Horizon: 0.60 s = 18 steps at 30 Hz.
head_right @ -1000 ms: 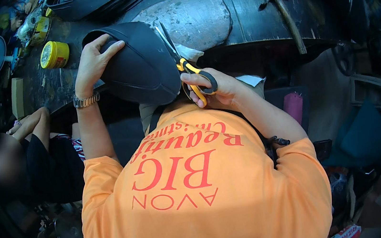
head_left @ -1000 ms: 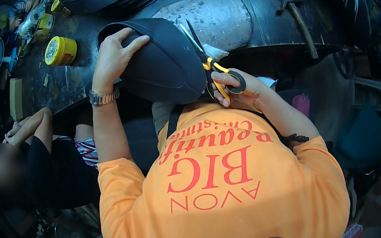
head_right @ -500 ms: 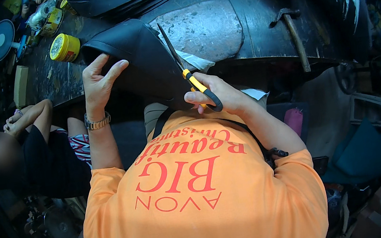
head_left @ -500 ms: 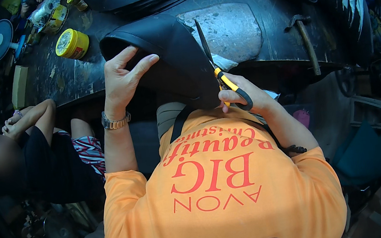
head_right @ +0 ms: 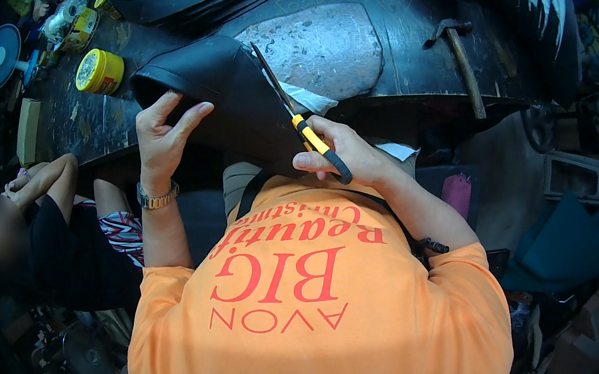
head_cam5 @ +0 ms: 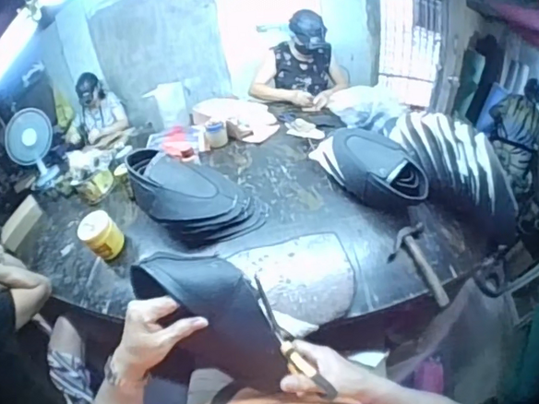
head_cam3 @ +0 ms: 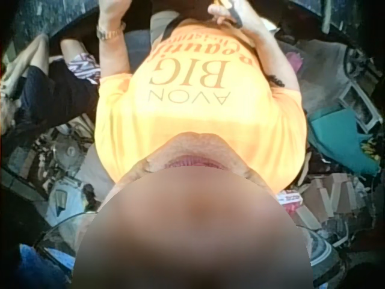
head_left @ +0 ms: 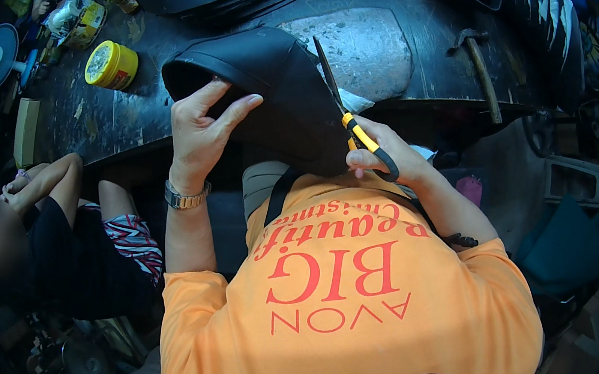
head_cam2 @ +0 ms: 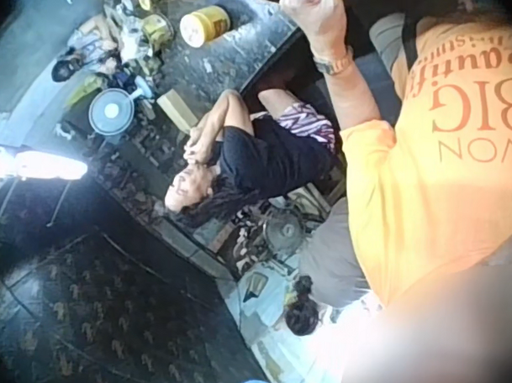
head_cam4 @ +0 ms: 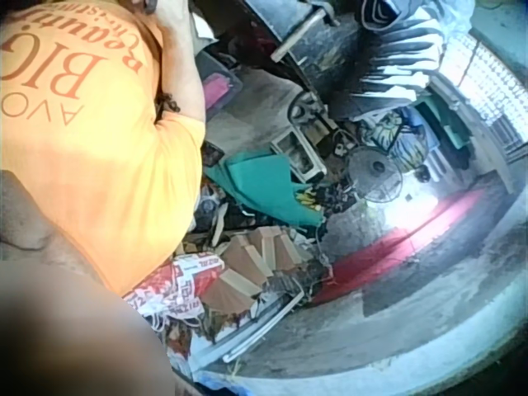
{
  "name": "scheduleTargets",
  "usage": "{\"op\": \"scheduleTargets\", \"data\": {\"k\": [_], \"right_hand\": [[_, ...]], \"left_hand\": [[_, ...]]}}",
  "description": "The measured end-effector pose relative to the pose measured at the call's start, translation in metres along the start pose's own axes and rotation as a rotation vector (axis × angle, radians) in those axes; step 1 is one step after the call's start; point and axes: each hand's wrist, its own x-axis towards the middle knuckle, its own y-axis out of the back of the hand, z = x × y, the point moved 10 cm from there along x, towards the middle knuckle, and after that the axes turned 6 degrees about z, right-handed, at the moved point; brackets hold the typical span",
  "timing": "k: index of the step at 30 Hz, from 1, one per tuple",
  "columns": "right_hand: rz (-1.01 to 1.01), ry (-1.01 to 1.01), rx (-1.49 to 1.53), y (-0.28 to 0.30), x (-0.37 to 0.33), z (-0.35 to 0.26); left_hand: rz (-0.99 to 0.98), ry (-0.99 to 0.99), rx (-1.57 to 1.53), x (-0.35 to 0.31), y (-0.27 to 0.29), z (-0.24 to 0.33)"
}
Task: The person uses shears to trim the edges of black shoe upper pieces. They pick up each piece, cut along its perimeter, and place it back on the table, repeating this for several pieces.
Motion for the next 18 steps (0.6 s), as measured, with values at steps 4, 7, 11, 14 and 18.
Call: {"op": "scheduleTargets", "data": {"k": [4, 7, 11, 14, 18], "right_hand": [[0.039, -0.037, 0.065, 0.002, 0.001, 0.006], [0.06, -0.065, 0.091, 0.003, 0.001, 0.013], [0.093, -0.046, 0.081, 0.006, 0.0, 0.014], [0.096, -0.044, 0.097, 0.005, -0.001, 0.014], [0.085, -0.065, 0.077, 0.008, -0.004, 0.012]], "left_hand": [[0.018, 0.021, -0.01, -0.003, -0.001, -0.004], [0.043, -0.005, -0.01, -0.003, 0.0, -0.002], [0.033, -0.022, 0.011, -0.004, 0.0, 0.002], [0.005, -0.035, 0.034, -0.003, -0.002, 0.003], [0.013, -0.021, -0.026, -0.003, -0.003, 0.002]]}}
